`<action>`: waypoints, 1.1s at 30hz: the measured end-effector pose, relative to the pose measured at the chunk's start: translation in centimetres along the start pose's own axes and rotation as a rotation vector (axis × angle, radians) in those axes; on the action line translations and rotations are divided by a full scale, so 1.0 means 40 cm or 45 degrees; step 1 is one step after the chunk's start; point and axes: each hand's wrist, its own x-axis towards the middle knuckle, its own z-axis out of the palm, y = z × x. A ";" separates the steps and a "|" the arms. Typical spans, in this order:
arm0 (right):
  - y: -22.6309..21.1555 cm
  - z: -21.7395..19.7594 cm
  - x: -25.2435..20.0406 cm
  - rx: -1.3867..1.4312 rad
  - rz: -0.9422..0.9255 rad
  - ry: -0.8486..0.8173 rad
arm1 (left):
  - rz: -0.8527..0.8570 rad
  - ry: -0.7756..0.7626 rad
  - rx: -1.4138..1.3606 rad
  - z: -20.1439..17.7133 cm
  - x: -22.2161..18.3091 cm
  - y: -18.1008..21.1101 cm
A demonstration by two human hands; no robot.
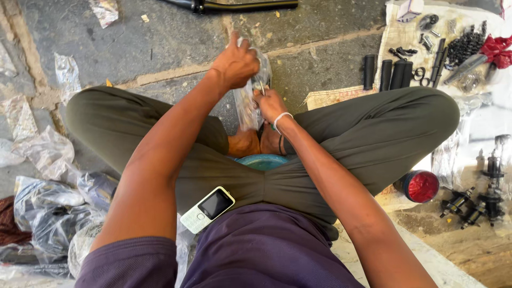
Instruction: The person opens plastic bags to remove bicycle components like a disc brake rotor and a brake caliper. They then use a hex key to tighten small bolts on the caliper assembly while sitting on the floor surrounded by various bike parts.
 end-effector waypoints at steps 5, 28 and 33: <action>-0.001 0.004 -0.026 0.371 0.031 0.050 | -0.035 0.400 -0.440 0.022 -0.052 -0.023; -0.104 -0.008 -0.052 0.460 0.091 0.157 | -0.320 -0.305 -0.389 -0.042 0.046 0.105; -0.100 -0.016 -0.051 0.160 0.033 0.218 | -0.265 0.049 -0.210 -0.017 0.047 0.106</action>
